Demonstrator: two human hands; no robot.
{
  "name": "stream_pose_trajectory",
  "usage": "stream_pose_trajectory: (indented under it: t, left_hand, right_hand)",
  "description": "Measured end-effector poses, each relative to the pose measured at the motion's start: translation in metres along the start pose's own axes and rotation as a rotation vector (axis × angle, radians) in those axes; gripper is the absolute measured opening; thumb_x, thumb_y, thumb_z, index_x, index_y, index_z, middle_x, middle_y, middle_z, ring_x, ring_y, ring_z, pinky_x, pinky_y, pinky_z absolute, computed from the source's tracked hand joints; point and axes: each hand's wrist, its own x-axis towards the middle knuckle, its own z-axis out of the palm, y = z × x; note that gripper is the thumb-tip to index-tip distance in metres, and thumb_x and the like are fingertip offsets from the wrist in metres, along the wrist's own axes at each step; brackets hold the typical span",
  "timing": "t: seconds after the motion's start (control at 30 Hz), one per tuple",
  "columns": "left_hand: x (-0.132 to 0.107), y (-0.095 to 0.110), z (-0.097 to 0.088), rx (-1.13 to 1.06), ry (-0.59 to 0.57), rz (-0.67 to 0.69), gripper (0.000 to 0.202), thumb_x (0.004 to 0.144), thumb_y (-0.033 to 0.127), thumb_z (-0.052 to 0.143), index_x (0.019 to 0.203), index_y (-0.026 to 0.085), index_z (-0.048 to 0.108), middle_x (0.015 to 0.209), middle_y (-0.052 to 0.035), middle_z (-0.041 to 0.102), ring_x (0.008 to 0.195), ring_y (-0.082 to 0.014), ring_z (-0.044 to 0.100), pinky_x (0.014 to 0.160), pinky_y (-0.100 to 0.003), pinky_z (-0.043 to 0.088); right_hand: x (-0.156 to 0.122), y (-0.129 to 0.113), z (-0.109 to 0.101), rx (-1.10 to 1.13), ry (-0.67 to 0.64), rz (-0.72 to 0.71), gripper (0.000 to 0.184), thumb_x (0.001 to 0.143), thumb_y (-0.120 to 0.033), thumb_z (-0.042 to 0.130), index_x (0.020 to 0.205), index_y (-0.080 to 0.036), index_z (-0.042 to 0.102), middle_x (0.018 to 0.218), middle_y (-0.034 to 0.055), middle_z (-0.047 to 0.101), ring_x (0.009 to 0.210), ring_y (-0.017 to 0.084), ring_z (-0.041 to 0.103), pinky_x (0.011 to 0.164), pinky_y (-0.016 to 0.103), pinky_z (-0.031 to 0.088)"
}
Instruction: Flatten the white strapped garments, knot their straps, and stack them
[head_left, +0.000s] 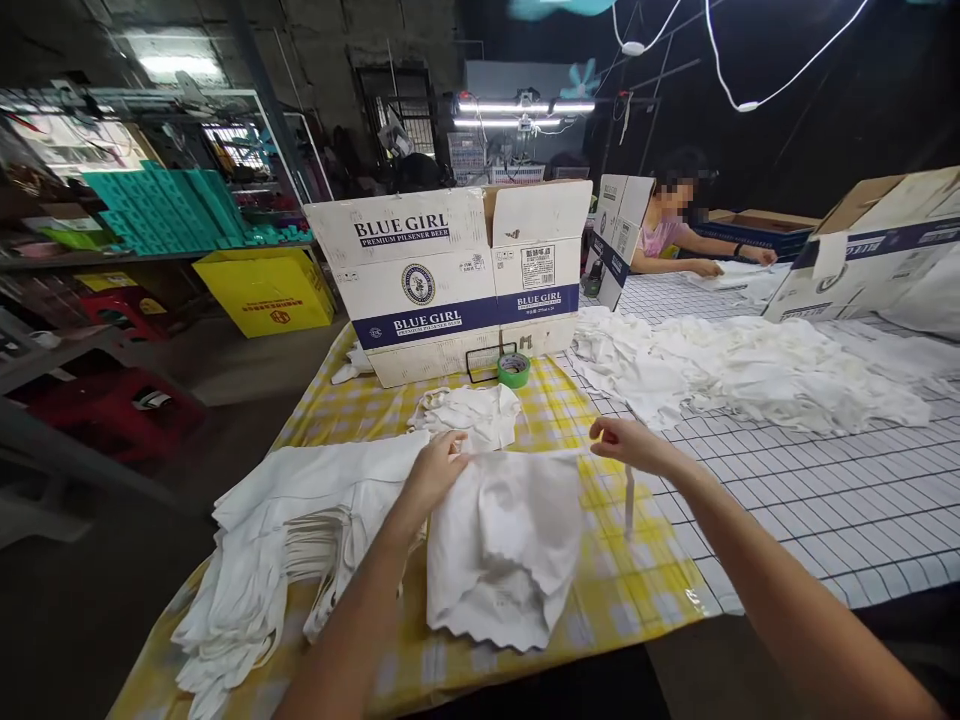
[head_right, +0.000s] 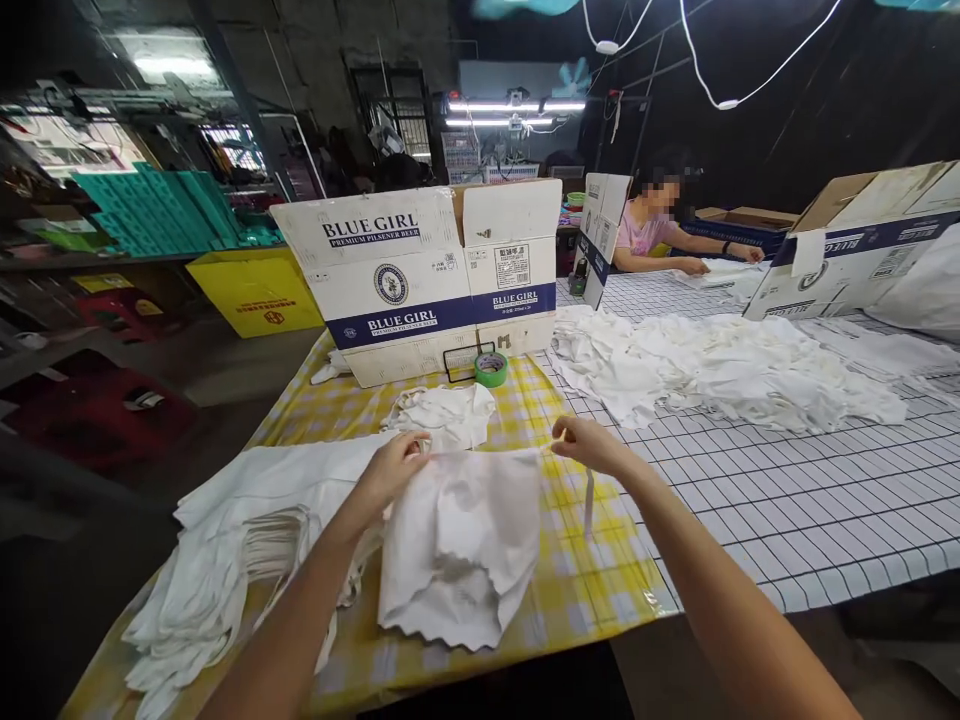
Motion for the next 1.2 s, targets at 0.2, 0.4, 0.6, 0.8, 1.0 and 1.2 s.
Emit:
stream_pose_trajectory:
  t: [0.2, 0.4, 0.6, 0.8, 1.0, 1.2]
  left_hand:
    - [-0.065, -0.021, 0.053, 0.259, -0.163, 0.231, 0.026, 0.077, 0.012, 0.049, 0.099, 0.021, 0.056, 0.098, -0.0050, 0.054, 0.092, -0.0191, 0.053, 0.083, -0.033, 0.042]
    - [-0.138, -0.048, 0.057, 0.246, -0.454, 0.296, 0.037, 0.064, 0.015, 0.066, 0.098, 0.026, 0.055, 0.109, -0.0039, 0.051, 0.104, -0.0235, 0.050, 0.088, -0.037, 0.043]
    - [-0.145, -0.083, 0.072, 0.355, -0.268, 0.375, 0.029, 0.082, 0.016, 0.047, 0.109, 0.026, 0.051, 0.115, -0.0064, 0.049, 0.111, -0.0230, 0.048, 0.092, -0.039, 0.044]
    - [-0.137, -0.097, 0.081, 0.515, 0.064, 0.144, 0.026, 0.085, 0.027, 0.044, 0.109, 0.020, 0.049, 0.103, -0.0076, 0.050, 0.096, -0.0229, 0.055, 0.081, -0.038, 0.049]
    - [-0.136, -0.115, 0.076, 0.500, 0.063, 0.155, 0.024, 0.086, 0.020, 0.039, 0.107, 0.020, 0.050, 0.098, -0.0067, 0.056, 0.094, -0.0213, 0.056, 0.081, -0.037, 0.047]
    - [-0.141, -0.099, 0.061, 0.386, 0.047, 0.131, 0.025, 0.088, 0.017, 0.032, 0.099, 0.019, 0.053, 0.095, -0.0064, 0.060, 0.087, -0.0184, 0.060, 0.076, -0.031, 0.048]
  right_hand:
    - [-0.026, 0.033, 0.079, -0.088, 0.132, -0.082, 0.034, 0.078, -0.011, 0.046, 0.109, -0.021, 0.055, 0.107, 0.0085, 0.054, 0.092, 0.020, 0.055, 0.077, 0.034, 0.043]
    - [-0.079, 0.010, 0.127, -0.037, -0.036, -0.406, 0.043, 0.073, -0.004, 0.048, 0.107, -0.029, 0.058, 0.111, 0.0058, 0.053, 0.099, 0.020, 0.052, 0.081, 0.033, 0.045]
    - [-0.083, -0.027, 0.157, -0.100, 0.013, -0.457, 0.041, 0.080, -0.013, 0.052, 0.118, -0.029, 0.049, 0.115, 0.0075, 0.051, 0.099, 0.023, 0.049, 0.083, 0.037, 0.043]
    - [-0.071, -0.039, 0.189, -0.156, 0.159, -0.190, 0.015, 0.076, -0.022, 0.057, 0.090, -0.020, 0.053, 0.092, 0.0074, 0.054, 0.086, 0.023, 0.050, 0.072, 0.036, 0.043]
    - [-0.075, -0.016, 0.189, 0.057, 0.245, -0.065, 0.016, 0.082, -0.008, 0.037, 0.086, -0.020, 0.048, 0.083, 0.0046, 0.054, 0.076, 0.018, 0.052, 0.067, 0.029, 0.043]
    - [-0.091, 0.005, 0.160, 0.204, 0.347, -0.094, 0.019, 0.090, -0.016, 0.032, 0.095, -0.021, 0.049, 0.091, 0.0058, 0.053, 0.080, 0.017, 0.054, 0.071, 0.029, 0.045]
